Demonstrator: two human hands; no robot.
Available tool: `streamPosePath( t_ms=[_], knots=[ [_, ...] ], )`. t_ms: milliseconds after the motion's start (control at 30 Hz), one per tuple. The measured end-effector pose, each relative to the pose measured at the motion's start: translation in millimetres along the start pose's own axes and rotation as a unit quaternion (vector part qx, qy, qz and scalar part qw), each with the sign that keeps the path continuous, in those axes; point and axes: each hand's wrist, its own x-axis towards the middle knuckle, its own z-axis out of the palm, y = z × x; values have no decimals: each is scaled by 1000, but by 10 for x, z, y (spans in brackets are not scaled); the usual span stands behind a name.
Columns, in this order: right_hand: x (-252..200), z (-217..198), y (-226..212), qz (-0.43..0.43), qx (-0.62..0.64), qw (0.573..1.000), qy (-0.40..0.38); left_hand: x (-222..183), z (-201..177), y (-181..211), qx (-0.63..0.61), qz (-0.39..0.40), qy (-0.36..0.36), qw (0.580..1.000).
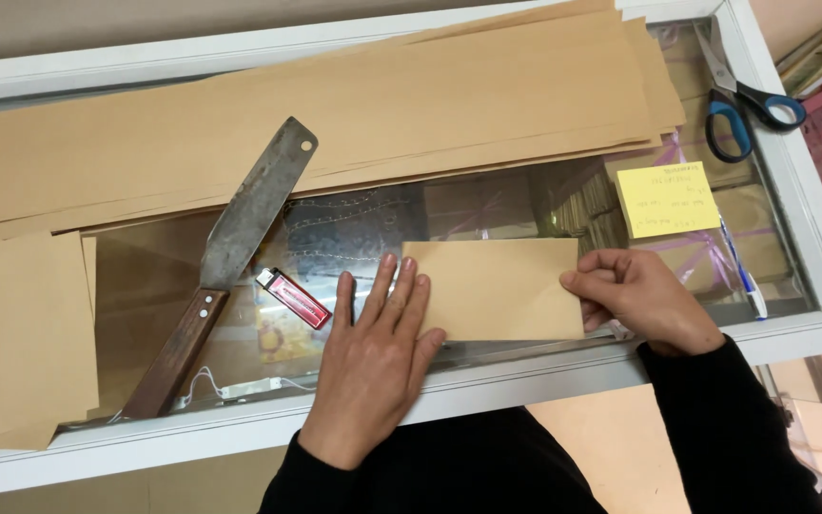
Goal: Folding and sealing brown paper strips on a glass counter using a knife and a lighter
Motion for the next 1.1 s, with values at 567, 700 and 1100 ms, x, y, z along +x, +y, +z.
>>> streamPosePath(
  t_ms=[567,700,1100],
  knots=[
    [-583,1300,-449,-567,-368,733,70,-25,1,-4,-5,-9,-1,1000],
    [-595,1442,-478,-545,-445,694,152,-29,-21,-32,-11,-28,5,1000],
    [-570,1441,-372,-505,-481,708,106,-64,-24,-57,15,0,21,1000]
  ],
)
